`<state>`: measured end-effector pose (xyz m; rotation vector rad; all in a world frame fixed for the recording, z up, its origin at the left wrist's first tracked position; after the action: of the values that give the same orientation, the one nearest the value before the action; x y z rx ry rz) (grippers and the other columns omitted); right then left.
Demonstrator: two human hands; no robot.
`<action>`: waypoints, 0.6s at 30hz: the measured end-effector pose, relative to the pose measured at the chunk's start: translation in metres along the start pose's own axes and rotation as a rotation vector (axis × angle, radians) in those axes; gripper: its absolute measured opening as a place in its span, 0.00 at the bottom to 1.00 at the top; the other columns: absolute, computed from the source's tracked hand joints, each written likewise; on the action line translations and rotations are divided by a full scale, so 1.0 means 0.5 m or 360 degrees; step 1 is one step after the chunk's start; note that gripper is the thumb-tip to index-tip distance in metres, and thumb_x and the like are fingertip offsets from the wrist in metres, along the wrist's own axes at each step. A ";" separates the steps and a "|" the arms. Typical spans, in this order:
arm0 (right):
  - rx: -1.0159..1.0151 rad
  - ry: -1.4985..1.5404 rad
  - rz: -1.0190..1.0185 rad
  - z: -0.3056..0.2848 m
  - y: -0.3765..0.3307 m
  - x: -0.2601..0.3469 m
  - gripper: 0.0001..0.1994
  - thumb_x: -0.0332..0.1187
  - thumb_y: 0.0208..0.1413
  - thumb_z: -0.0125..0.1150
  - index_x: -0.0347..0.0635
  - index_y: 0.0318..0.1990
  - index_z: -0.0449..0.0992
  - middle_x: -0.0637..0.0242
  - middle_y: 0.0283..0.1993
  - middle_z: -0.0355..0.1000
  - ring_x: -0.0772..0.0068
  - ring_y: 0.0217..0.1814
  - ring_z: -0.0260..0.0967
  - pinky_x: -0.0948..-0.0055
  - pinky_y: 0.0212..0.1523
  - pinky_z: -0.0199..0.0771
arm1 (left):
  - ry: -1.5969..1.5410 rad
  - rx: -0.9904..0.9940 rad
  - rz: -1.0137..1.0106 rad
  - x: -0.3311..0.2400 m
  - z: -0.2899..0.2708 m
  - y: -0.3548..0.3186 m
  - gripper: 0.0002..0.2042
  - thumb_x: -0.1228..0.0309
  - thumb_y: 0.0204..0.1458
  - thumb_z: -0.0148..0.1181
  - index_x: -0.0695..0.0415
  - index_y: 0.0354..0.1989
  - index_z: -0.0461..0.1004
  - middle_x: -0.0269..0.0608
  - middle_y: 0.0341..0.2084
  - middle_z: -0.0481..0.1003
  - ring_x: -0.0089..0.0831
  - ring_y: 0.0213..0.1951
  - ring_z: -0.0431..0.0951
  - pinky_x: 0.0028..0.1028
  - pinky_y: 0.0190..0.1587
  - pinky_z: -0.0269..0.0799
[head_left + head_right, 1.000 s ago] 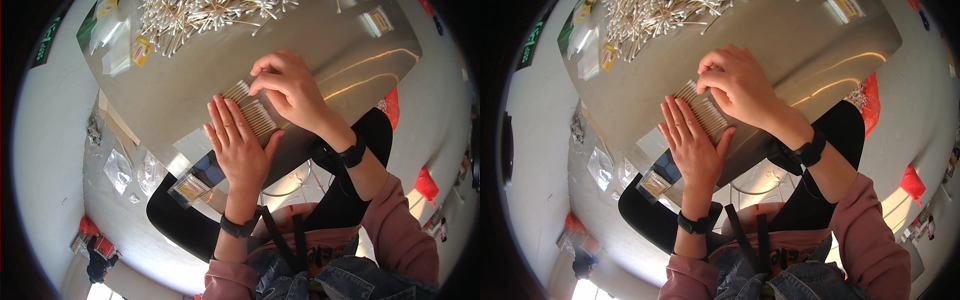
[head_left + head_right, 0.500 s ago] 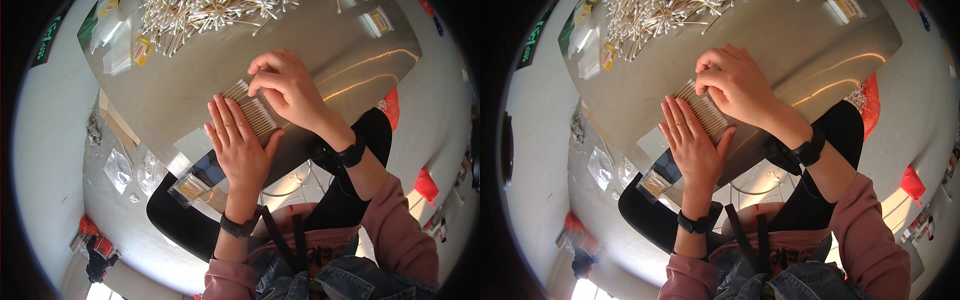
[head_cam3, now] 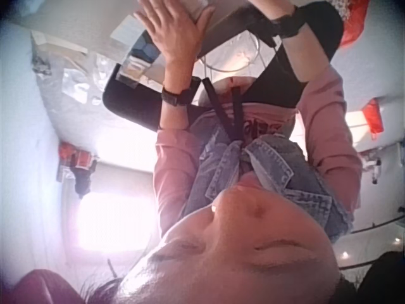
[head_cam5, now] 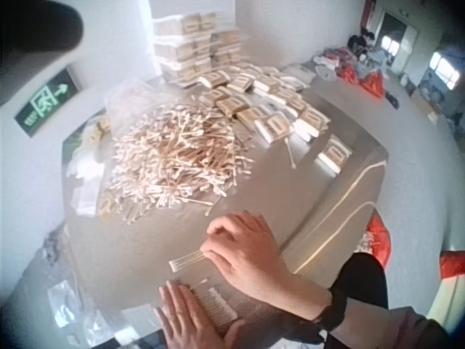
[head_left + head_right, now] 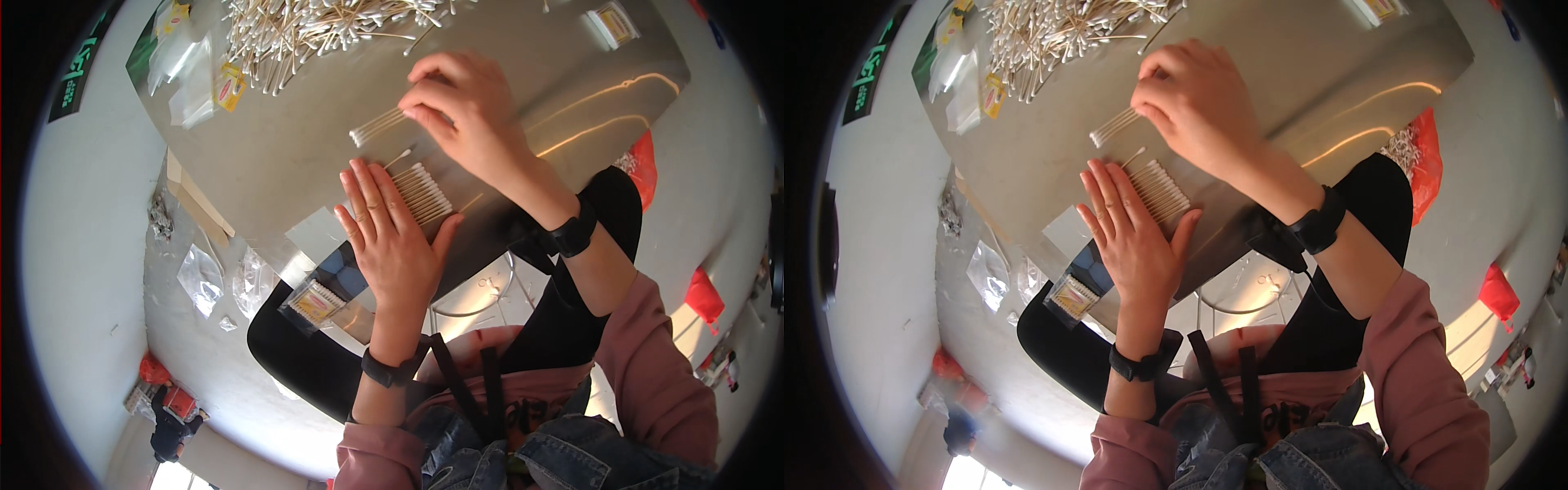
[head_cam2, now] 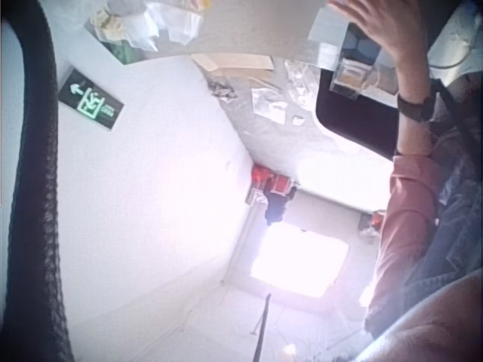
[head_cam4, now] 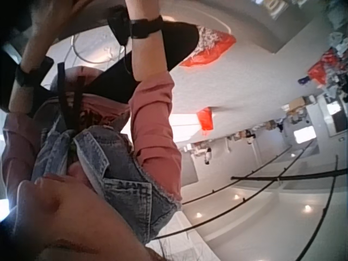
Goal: Packing cotton swabs into small plastic containers.
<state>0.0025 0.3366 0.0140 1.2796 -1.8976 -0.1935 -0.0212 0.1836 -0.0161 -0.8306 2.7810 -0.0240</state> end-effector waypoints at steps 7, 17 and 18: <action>-0.0146 -0.0219 0.0076 -0.073 -0.023 -0.060 0.04 0.30 0.51 0.67 0.53 0.34 0.80 0.76 0.39 0.72 0.66 0.44 0.69 0.63 0.45 0.65 | -0.0093 -0.0023 -0.0009 -0.007 -0.015 -0.039 0.53 0.40 0.53 0.59 0.69 0.73 0.40 0.60 0.73 0.47 0.52 0.75 0.41 0.54 0.73 0.32; -0.0008 0.0276 0.0135 -0.082 -0.061 0.032 0.14 0.23 0.51 0.64 0.47 0.46 0.77 0.67 0.42 0.73 0.58 0.45 0.68 0.61 0.48 0.67 | -0.1021 -0.0787 -0.0389 0.123 -0.122 -0.104 0.24 0.79 0.55 0.56 0.66 0.61 0.64 0.52 0.52 0.71 0.46 0.57 0.69 0.43 0.65 0.55; 0.0059 0.0304 0.0121 -0.074 -0.062 0.037 0.15 0.22 0.51 0.64 0.47 0.46 0.77 0.67 0.42 0.73 0.58 0.45 0.68 0.62 0.48 0.67 | -0.1014 -0.0787 -0.0393 0.125 -0.126 -0.110 0.24 0.79 0.55 0.56 0.66 0.61 0.64 0.52 0.52 0.71 0.46 0.57 0.69 0.43 0.65 0.55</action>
<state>0.0473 0.3175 0.0315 1.2033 -1.7889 0.0038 -0.0569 0.1002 0.0358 -1.0558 2.0861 0.7687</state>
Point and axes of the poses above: each hand's wrist, its own y-axis towards the middle knuckle, its own z-axis out of the palm, x = y × z, the point moved 9 cm from there along y, towards the middle knuckle
